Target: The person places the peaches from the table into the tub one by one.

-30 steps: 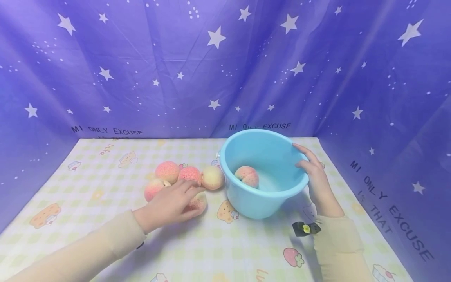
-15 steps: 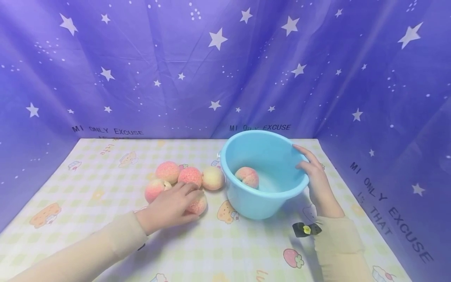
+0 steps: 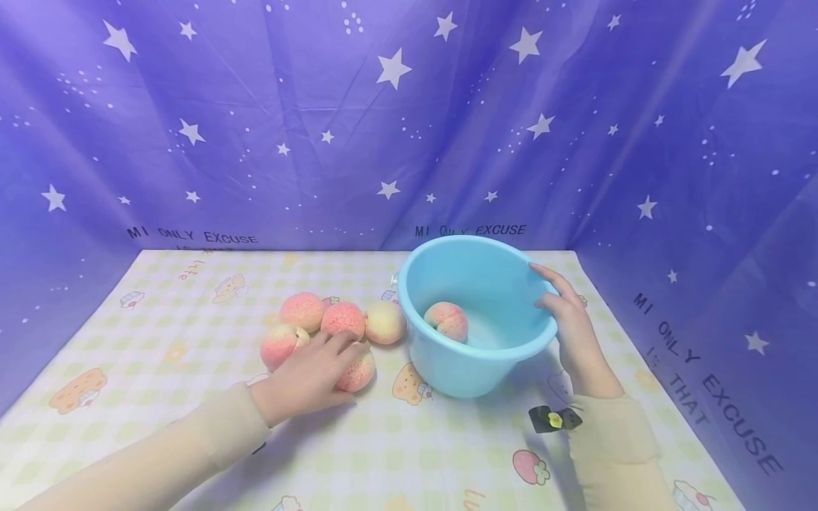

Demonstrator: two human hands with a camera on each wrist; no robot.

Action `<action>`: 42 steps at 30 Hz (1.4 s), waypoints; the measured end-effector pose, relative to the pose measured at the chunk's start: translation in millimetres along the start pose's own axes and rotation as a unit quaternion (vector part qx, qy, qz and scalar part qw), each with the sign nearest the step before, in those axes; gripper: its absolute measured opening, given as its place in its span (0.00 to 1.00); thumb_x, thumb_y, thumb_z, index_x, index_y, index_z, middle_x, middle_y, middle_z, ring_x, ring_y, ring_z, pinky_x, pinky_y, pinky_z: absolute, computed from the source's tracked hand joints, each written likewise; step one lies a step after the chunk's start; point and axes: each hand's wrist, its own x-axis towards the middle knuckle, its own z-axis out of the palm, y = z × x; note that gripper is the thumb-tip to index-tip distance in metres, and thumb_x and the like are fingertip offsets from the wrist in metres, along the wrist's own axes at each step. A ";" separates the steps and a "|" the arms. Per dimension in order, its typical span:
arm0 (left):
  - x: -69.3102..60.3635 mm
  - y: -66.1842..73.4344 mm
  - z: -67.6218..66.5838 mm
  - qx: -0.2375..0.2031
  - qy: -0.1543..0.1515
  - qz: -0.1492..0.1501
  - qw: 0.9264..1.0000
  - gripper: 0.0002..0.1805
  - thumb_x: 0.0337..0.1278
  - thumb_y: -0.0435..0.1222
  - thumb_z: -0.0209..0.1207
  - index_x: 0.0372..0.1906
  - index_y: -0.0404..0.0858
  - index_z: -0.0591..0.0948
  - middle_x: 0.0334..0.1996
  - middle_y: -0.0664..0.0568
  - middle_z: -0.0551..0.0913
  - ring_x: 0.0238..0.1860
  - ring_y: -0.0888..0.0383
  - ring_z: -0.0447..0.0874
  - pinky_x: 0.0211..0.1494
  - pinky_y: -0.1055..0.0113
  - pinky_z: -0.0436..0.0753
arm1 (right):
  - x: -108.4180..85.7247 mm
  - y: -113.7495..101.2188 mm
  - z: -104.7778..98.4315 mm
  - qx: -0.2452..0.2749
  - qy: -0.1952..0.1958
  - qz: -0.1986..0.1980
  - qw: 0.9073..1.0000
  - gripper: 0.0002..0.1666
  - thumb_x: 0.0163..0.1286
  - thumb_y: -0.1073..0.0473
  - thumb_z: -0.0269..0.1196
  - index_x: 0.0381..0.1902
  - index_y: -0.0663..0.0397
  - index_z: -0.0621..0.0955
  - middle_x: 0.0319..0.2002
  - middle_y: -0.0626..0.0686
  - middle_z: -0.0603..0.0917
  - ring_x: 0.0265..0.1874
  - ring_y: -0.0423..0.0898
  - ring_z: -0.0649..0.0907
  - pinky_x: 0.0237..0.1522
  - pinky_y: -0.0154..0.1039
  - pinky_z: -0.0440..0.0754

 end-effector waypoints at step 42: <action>12.0 -2.7 -43.3 -0.021 0.112 0.021 0.993 0.35 0.46 0.49 0.67 0.62 0.40 0.75 0.53 0.46 0.78 0.44 0.47 0.76 0.45 0.58 0.82 | -0.3 0.8 1.0 -0.024 0.012 0.003 1.000 0.41 0.68 0.68 0.43 0.78 0.39 0.59 0.79 0.62 0.49 0.52 0.33 0.72 0.39 0.25 0.81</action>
